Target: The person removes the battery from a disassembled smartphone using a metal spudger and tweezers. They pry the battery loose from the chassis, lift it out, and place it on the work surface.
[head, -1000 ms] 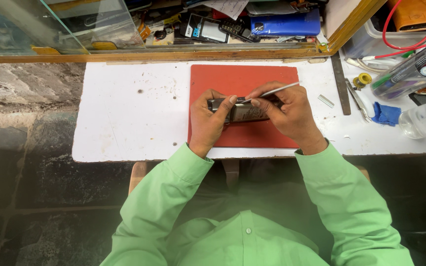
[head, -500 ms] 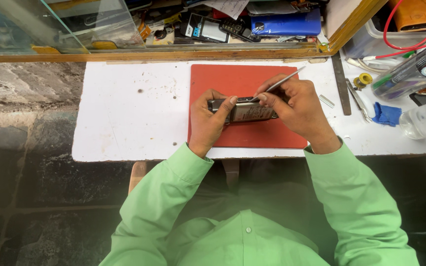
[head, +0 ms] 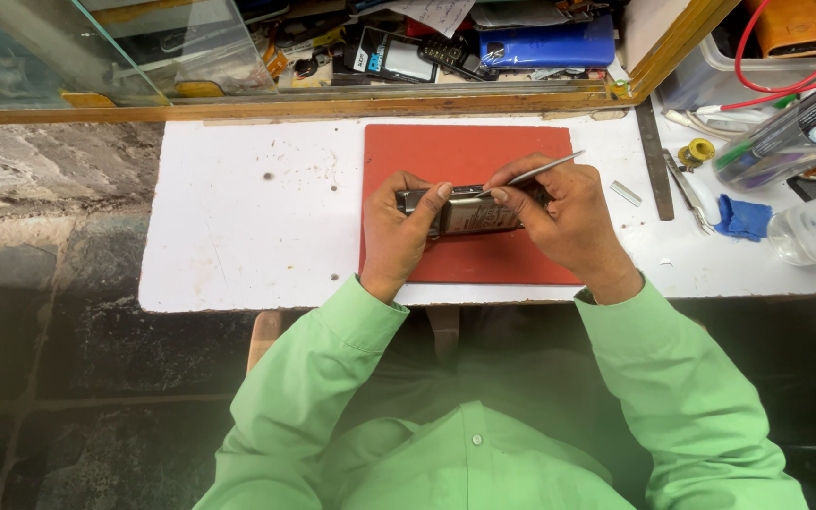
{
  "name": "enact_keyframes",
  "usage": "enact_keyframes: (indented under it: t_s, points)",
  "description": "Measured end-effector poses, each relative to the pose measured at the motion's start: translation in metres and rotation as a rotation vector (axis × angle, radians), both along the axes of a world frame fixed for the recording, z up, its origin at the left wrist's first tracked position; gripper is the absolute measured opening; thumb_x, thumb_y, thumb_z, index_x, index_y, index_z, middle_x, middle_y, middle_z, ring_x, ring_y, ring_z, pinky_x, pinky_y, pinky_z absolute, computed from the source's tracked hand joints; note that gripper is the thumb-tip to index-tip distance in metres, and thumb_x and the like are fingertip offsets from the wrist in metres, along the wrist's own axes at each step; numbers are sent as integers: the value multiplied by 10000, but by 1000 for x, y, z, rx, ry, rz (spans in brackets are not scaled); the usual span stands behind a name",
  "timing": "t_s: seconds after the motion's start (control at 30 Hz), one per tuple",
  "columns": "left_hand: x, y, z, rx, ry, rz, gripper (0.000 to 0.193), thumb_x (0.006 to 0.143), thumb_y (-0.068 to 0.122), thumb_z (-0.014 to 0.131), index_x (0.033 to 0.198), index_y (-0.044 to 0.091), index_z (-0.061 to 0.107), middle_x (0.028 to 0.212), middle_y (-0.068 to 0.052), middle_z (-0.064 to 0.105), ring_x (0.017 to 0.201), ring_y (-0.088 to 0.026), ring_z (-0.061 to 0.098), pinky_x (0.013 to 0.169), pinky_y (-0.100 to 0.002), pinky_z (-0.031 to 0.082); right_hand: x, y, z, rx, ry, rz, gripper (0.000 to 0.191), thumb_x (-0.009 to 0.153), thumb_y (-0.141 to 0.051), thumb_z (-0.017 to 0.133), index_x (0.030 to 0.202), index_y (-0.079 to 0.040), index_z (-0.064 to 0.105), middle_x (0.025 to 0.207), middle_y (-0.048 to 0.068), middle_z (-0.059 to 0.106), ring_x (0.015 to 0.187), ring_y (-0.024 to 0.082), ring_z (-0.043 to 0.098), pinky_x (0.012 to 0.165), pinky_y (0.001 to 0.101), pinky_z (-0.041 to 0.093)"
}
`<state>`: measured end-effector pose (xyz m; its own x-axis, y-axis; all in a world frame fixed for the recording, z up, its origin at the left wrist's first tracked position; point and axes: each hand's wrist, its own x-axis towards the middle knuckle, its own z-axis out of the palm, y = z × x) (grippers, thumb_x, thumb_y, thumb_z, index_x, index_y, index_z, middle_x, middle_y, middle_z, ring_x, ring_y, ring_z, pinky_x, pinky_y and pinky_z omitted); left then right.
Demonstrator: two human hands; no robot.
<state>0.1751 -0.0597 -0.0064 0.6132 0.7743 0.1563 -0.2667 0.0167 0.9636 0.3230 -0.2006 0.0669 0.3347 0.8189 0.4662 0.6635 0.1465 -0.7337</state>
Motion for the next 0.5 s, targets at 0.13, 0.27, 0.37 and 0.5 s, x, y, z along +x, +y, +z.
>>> enact_keyframes:
  t_s: [0.13, 0.27, 0.37, 0.5]
  points:
    - [0, 1, -2, 25, -3, -1, 250, 936, 234, 789, 847, 51, 643, 670, 17, 633, 536, -22, 510, 455, -210, 403, -2, -2, -4, 59, -32, 17, 75, 963, 20, 733, 1030, -11, 720, 969, 76, 771, 868, 142, 749, 784, 257, 595]
    - [0, 2, -3, 63, -17, -3, 248, 949, 237, 786, 856, 52, 649, 692, 19, 652, 568, -19, 525, 487, -209, 425, -3, -3, -7, 65, 19, 26, 75, 966, 31, 720, 1032, -4, 715, 990, 81, 772, 898, 151, 754, 809, 259, 611]
    - [0, 1, -1, 51, -13, -5, 246, 936, 237, 788, 851, 53, 647, 686, 21, 642, 551, -19, 515, 468, -210, 412, -2, -3, -10, 59, 36, 24, 73, 965, 33, 716, 1032, 3, 714, 984, 88, 771, 893, 147, 749, 800, 257, 611]
    - [-2, 2, 2, 25, 1, -37, 240, 939, 235, 780, 854, 53, 648, 673, 22, 628, 531, -20, 495, 450, -209, 389, 3, -3, -12, 31, 165, 42, 72, 987, 32, 691, 1058, 24, 683, 1002, 93, 758, 905, 126, 725, 832, 250, 597]
